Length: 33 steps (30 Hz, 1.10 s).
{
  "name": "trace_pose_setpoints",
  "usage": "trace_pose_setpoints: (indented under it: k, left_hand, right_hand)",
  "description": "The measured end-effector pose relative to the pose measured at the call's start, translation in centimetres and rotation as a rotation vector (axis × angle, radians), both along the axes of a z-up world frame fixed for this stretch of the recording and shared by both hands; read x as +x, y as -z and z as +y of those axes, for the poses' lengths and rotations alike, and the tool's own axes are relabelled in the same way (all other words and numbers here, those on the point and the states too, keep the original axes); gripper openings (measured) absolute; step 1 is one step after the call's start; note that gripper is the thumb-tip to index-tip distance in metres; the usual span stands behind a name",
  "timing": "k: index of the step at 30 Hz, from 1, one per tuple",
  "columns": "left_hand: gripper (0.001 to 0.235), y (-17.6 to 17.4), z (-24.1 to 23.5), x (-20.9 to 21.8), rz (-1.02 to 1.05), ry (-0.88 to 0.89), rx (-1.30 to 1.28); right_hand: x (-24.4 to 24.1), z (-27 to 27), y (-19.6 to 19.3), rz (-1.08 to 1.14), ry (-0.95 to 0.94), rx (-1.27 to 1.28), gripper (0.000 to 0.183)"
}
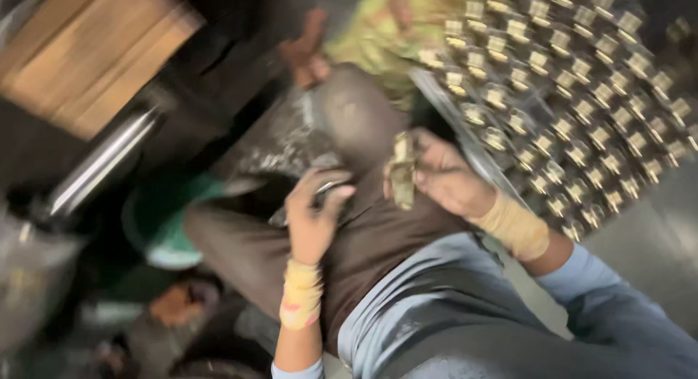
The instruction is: The person picks up brass T-fittings from a tray, screws a small component into the threads to check them, and then places the fittings aside.
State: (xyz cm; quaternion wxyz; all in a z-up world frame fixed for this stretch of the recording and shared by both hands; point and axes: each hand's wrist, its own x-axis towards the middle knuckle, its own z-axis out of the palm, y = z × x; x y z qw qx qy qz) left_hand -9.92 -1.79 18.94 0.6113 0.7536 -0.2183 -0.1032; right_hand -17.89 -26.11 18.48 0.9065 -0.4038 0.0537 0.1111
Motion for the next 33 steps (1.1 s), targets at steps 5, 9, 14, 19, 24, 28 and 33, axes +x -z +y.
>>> trace_pose_setpoints:
  k: [5,9,14,19,24,28,33]
  left_hand:
    - [0.012,1.8,-0.2,0.7,0.099,0.008,0.013]
    - [0.013,3.1,1.2,0.8,0.13,-0.05,0.004]
    - [0.013,3.5,3.4,1.3,0.076,-0.112,0.034]
    - [0.014,3.0,5.6,0.8,0.139,-0.214,0.008]
    - [0.015,3.6,9.0,0.6,0.097,-0.306,0.164]
    - [0.015,6.1,10.3,1.1,0.09,-0.336,0.16]
    - [0.017,9.4,9.9,2.2,0.071,-0.258,0.027]
  right_hand:
    - [-4.8,-9.6,-0.2,-0.03,0.634,-0.93,0.043]
    - [-6.7,-16.4,2.5,0.028,0.816,-1.593,0.042]
    - [-7.6,-21.6,8.3,0.114,0.475,-1.979,0.043]
    - [-7.4,-24.2,10.7,0.339,0.06,-2.107,0.045]
    - [-8.5,-25.1,10.2,0.24,0.414,-2.064,0.053]
    - [-7.2,-25.5,9.6,0.441,0.467,-1.969,0.059]
    - [-6.4,-24.6,8.4,0.703,0.311,-2.041,0.053]
